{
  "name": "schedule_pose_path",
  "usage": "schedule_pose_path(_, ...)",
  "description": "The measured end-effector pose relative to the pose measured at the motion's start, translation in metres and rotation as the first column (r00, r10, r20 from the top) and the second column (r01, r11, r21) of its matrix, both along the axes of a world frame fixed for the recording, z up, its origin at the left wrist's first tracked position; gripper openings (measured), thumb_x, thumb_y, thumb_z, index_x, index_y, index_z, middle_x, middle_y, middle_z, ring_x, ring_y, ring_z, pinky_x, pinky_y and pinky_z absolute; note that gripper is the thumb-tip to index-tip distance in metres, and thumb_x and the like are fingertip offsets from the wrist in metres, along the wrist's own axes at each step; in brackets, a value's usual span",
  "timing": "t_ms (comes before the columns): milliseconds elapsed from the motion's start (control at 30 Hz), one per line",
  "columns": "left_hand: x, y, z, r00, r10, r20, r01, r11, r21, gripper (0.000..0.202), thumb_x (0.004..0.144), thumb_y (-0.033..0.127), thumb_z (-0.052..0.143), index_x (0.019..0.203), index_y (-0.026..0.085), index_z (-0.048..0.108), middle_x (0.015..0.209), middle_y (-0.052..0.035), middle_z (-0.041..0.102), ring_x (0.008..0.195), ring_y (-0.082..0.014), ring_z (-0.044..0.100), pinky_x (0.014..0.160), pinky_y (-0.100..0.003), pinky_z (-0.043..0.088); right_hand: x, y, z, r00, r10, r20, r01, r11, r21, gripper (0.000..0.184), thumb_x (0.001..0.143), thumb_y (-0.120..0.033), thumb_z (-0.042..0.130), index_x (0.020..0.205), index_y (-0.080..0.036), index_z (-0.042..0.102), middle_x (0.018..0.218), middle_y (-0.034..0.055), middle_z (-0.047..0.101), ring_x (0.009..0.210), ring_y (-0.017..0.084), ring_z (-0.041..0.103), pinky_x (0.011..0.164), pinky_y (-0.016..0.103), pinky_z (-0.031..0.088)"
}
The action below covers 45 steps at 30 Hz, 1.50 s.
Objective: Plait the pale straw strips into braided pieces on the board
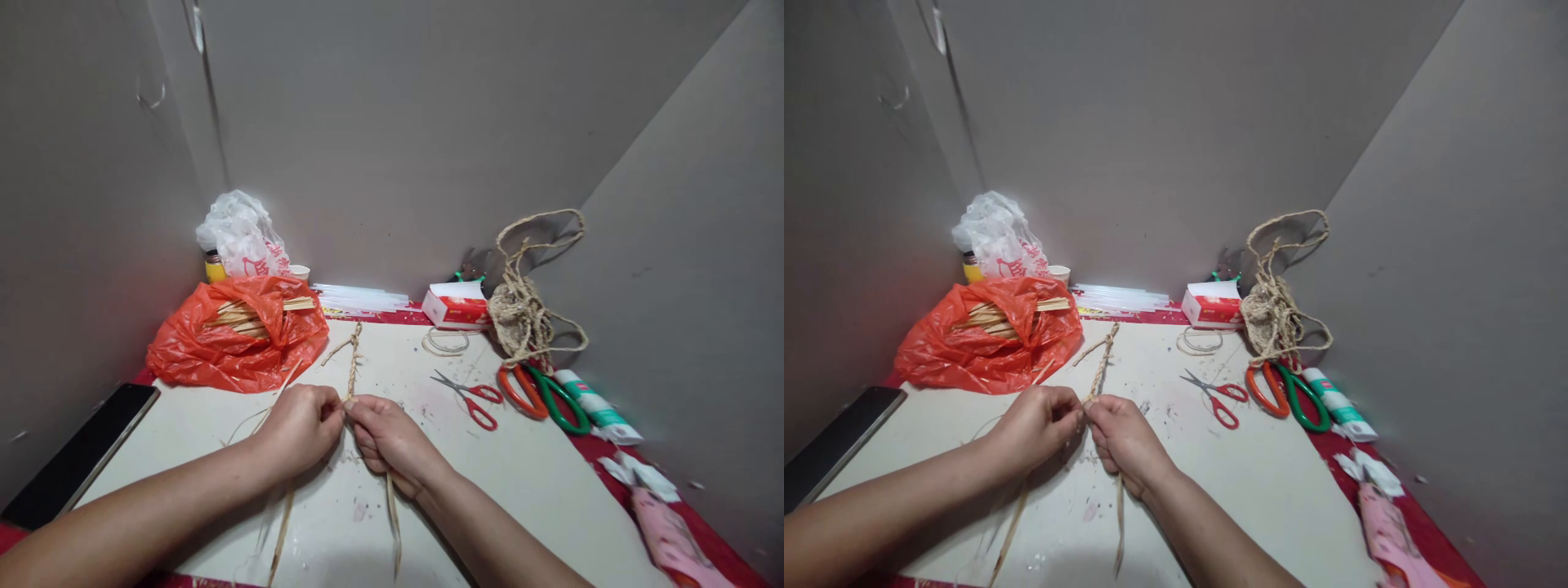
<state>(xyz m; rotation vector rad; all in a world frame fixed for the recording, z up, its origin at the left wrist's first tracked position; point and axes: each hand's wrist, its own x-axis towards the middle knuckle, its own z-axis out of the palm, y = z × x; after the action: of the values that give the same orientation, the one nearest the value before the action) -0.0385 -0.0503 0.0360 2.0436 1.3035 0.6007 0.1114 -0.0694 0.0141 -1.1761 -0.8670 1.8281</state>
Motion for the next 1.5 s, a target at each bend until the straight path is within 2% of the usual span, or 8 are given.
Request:
schedule_pose_path(200, -0.009, 0.019, 0.012, 0.997, 0.013, 0.079, -0.005, 0.995, -0.103, 0.017, 0.071, 0.028, 0.054, 0.075, 0.013, 0.063, 0.064, -0.0005, 0.058, 0.057, -0.0113, 0.048, 0.054, -0.022, 0.033, 0.001, 0.001, 0.0, 1.0, 0.013, -0.012, -0.013, 1.0, -0.019, 0.025, 0.077, -0.04, 0.058, 0.072, -0.019, 0.045, 0.04, -0.0121, 0.031, 0.033, 0.002, 0.012, 0.032, 0.016, 0.007)
schedule_pose_path(333, -0.012, 0.027, 0.006, 0.982, -0.077, 0.171, 0.136, 0.92, -0.369, 0.026, 0.071, 0.036, 0.057, 0.072, 0.012, 0.065, 0.056, 0.0014, 0.054, 0.049, -0.0085, 0.041, 0.049, -0.021, 0.031, 0.002, 0.001, -0.001, 1.0, 0.01, -0.021, -0.011, 1.0, -0.028, 0.03, 0.077, -0.042, 0.059, 0.069, -0.02, 0.04, 0.039, -0.0124, 0.03, 0.033, 0.001, 0.011, 0.032, 0.016, 0.007)
schedule_pose_path(500, -0.014, 0.029, 0.003, 0.965, -0.071, 0.253, 0.181, 0.878, -0.442, 0.03, 0.073, 0.04, 0.059, 0.065, 0.011, 0.063, 0.052, 0.0014, 0.053, 0.046, -0.0062, 0.038, 0.047, -0.02, 0.028, 0.0, 0.0, -0.001, 1.0, -0.004, -0.005, 0.004, 1.0, -0.005, 0.029, 0.077, -0.043, 0.057, 0.07, -0.02, 0.041, 0.039, -0.0122, 0.03, 0.032, 0.002, 0.012, 0.031, 0.016, 0.008)
schedule_pose_path(667, -0.014, 0.033, 0.003, 0.931, 0.046, 0.362, 0.197, 0.771, -0.606, 0.03, 0.067, 0.041, 0.065, 0.065, 0.012, 0.057, 0.054, 0.0001, 0.058, 0.046, -0.0085, 0.05, 0.049, -0.021, 0.037, -0.004, -0.001, -0.002, 0.994, -0.053, 0.094, 0.05, 0.998, 0.038, 0.029, 0.077, -0.045, 0.056, 0.071, -0.019, 0.047, 0.037, -0.0118, 0.03, 0.03, 0.002, 0.015, 0.028, 0.016, 0.01)
schedule_pose_path(1033, -0.008, 0.029, 0.007, 0.911, 0.14, 0.388, 0.189, 0.695, -0.694, 0.031, 0.061, 0.035, 0.07, 0.07, 0.013, 0.05, 0.06, -0.0017, 0.062, 0.048, -0.0108, 0.058, 0.047, -0.022, 0.041, -0.006, -0.003, -0.002, 0.99, -0.115, 0.083, 0.112, 0.993, 0.035, 0.029, 0.073, -0.043, 0.06, 0.069, -0.018, 0.047, 0.038, -0.0115, 0.031, 0.031, 0.002, 0.015, 0.029, 0.017, 0.009)
schedule_pose_path(1233, -0.008, 0.029, 0.01, 0.898, 0.144, 0.415, 0.255, 0.598, -0.76, 0.029, 0.064, 0.032, 0.068, 0.076, 0.015, 0.048, 0.067, -0.0029, 0.064, 0.049, -0.0092, 0.056, 0.048, -0.021, 0.041, -0.004, -0.002, 0.001, 0.995, -0.099, 0.026, 0.099, 0.995, -0.006, 0.026, 0.073, -0.038, 0.06, 0.068, -0.018, 0.044, 0.039, -0.0117, 0.031, 0.032, 0.001, 0.013, 0.031, 0.017, 0.007)
schedule_pose_path(1367, -0.009, 0.032, 0.01, 0.907, 0.132, 0.4, 0.241, 0.617, -0.749, 0.019, 0.065, 0.027, 0.062, 0.073, 0.016, 0.049, 0.057, 0.0049, 0.052, 0.037, -0.0008, 0.03, 0.036, -0.015, 0.017, -0.002, -0.002, 0.0, 0.996, -0.091, 0.022, 0.091, 0.996, -0.012, 0.025, 0.074, -0.036, 0.059, 0.067, -0.019, 0.041, 0.04, -0.0121, 0.03, 0.033, 0.001, 0.013, 0.032, 0.016, 0.007)
schedule_pose_path(1500, -0.008, 0.034, 0.007, 0.923, 0.122, 0.364, 0.191, 0.677, -0.711, 0.016, 0.067, 0.03, 0.059, 0.071, 0.017, 0.051, 0.05, 0.0082, 0.04, 0.037, -0.0024, 0.023, 0.035, -0.018, 0.01, -0.001, -0.002, -0.002, 0.996, -0.083, 0.012, 0.083, 0.996, -0.008, 0.028, 0.074, -0.035, 0.059, 0.066, -0.02, 0.036, 0.041, -0.0123, 0.028, 0.034, 0.001, 0.012, 0.033, 0.016, 0.006)
